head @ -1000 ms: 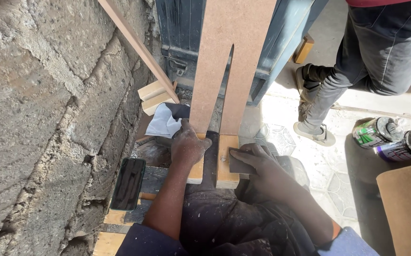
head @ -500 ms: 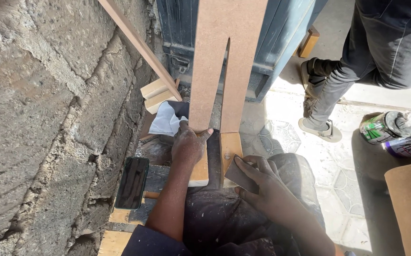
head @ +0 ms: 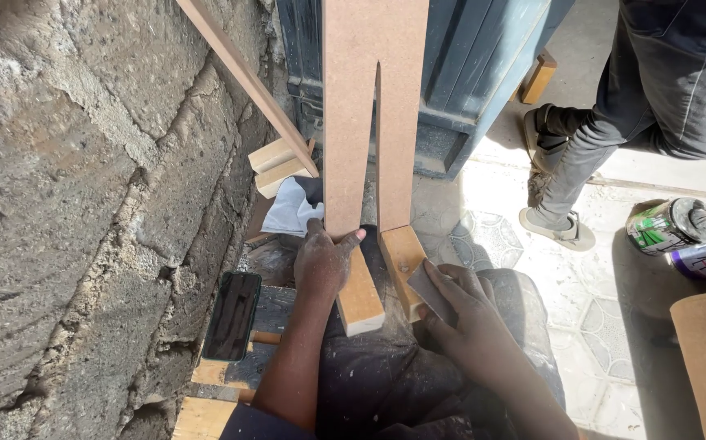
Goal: The person is using a piece of sandpaper to smooth the edges and surfaces of a wooden furniture component.
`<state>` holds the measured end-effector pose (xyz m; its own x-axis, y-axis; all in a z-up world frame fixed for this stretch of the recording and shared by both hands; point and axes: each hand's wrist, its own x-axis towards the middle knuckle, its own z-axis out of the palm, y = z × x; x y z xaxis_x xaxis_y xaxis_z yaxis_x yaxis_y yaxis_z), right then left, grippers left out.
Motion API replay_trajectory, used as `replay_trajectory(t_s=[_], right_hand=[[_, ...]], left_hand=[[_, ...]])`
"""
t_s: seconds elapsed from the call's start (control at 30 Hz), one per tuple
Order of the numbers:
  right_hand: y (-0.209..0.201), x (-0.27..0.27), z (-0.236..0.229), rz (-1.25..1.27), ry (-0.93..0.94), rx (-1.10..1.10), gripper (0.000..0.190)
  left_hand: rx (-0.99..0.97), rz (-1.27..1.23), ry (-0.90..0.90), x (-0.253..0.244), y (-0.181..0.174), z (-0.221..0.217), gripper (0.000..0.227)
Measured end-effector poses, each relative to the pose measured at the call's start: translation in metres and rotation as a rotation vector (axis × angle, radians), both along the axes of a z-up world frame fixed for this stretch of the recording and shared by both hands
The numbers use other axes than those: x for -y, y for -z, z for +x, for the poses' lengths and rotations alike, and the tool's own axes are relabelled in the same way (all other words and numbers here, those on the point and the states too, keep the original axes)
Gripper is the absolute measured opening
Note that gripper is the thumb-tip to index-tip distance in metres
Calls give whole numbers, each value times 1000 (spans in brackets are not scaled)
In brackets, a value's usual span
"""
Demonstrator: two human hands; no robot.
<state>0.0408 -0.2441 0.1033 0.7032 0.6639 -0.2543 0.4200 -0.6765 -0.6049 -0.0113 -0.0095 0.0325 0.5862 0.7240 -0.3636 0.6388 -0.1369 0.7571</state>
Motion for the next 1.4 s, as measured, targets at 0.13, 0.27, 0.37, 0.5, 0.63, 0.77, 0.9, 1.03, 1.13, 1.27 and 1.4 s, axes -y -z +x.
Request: replay_trajectory(t_s=[0.13,0.27,0.37,0.5,0.63,0.77,0.9,1.03,1.13,1.27,1.4], right_hand=[[-9,4,7,133,92,-79,63],[-7,7,-7,71,-30,75,70],[2,2,-32,119,-232,256,84],[21,-7,-61,35,-417,307,77],[32,-4,-63,-6,-406,369,80],[33,-2,-54,-86,-304,440,85],[30,-3,-52,-72,-323,430,87],[29,-1,-51,-68,-331,430,87],[32,0,-53,-128,-335,433,90],[39,-17,-50,-134,-371,575,79],[42,-58,-32,-67,-364,540,74]], left_hand=[[44,80,-16,12,0,-5,70],[250,-40,-154,19,-7,-10,57],[307,-20,-161,19,-2,-12,61],[236,14,-151,22,-8,-14,63],[196,189,-144,31,14,-16,62],[162,234,-134,40,17,-18,59],[131,-66,-90,24,-30,-24,48],[677,-401,140,-9,-10,-2,71],[906,-487,311,-13,37,24,63],[950,-438,239,2,39,30,91],[861,-537,48,8,30,34,99]])
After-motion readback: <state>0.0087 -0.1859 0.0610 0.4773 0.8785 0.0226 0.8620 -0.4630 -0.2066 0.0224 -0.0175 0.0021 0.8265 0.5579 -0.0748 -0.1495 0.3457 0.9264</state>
